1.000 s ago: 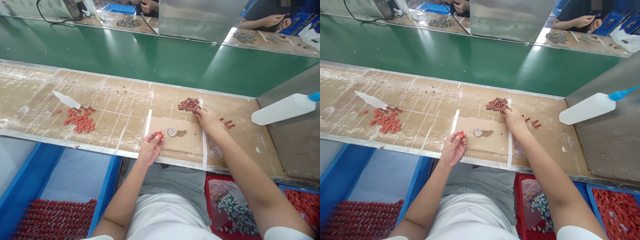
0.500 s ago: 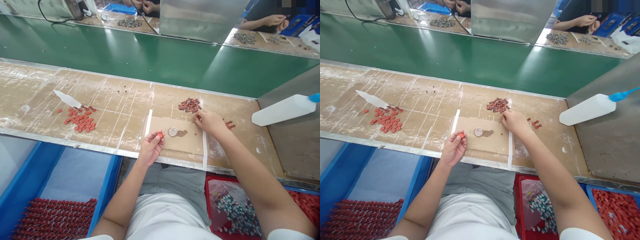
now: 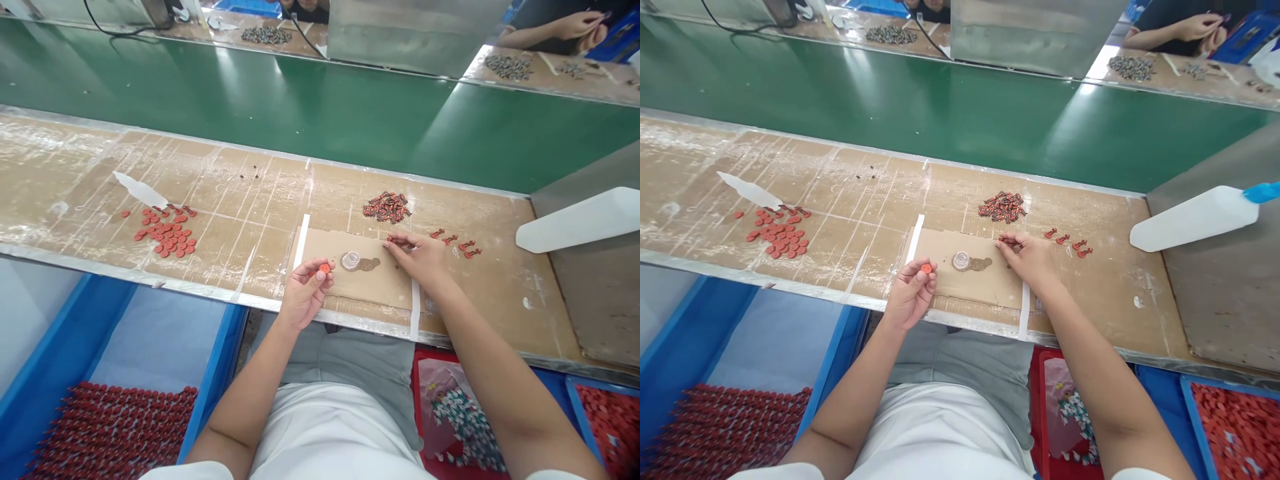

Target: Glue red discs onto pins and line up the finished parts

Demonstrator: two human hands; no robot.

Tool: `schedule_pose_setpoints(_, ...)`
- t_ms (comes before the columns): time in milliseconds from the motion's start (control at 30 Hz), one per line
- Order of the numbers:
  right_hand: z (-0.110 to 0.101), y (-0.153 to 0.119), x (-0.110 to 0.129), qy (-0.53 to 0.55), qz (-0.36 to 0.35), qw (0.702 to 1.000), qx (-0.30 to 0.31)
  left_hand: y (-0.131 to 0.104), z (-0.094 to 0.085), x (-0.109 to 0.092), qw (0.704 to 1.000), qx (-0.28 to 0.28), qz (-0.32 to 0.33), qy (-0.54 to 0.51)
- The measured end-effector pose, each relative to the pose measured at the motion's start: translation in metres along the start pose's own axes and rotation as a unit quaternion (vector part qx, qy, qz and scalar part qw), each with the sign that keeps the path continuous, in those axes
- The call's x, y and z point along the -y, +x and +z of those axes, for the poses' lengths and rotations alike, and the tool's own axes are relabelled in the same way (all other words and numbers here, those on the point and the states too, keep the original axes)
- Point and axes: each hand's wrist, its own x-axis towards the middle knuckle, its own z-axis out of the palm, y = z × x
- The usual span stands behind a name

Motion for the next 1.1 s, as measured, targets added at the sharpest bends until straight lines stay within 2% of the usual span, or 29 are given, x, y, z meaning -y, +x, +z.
schedule_pose_setpoints(100,-0.001,-0.004,0.007,0.007,-0.011,1.000,-0.015,0.000,0.000,0.001,1.000,0.003,0.007,0.003)
schedule_pose_setpoints(267,0.009,-0.021,0.038,0.153,-0.006,0.986,-0.067,0.000,0.001,0.002,1.000,0.004,0.006,-0.001)
schedule_pose_setpoints(333,0.016,-0.028,0.051,0.183,-0.027,0.979,-0.091,0.000,0.001,0.002,1.000,0.003,0.007,0.001)
schedule_pose_setpoints(433,0.029,-0.035,0.060,0.163,-0.082,0.976,-0.116,0.000,0.002,0.001,1.000,-0.005,0.008,0.010)
schedule_pose_setpoints(533,0.039,-0.037,0.059,0.121,-0.148,0.973,-0.128,0.000,0.001,0.001,1.000,-0.010,0.005,0.014)
schedule_pose_setpoints(700,0.047,-0.034,0.052,0.106,-0.242,0.956,-0.130,0.000,-0.002,0.001,1.000,0.015,0.003,-0.004)
schedule_pose_setpoints(933,0.047,-0.032,0.053,0.089,-0.323,0.932,-0.137,0.001,-0.001,0.001,1.000,0.026,0.005,-0.012)
schedule_pose_setpoints(1100,0.047,-0.032,0.052,0.081,-0.328,0.933,-0.125,0.001,-0.002,0.002,0.999,0.031,0.006,-0.009)
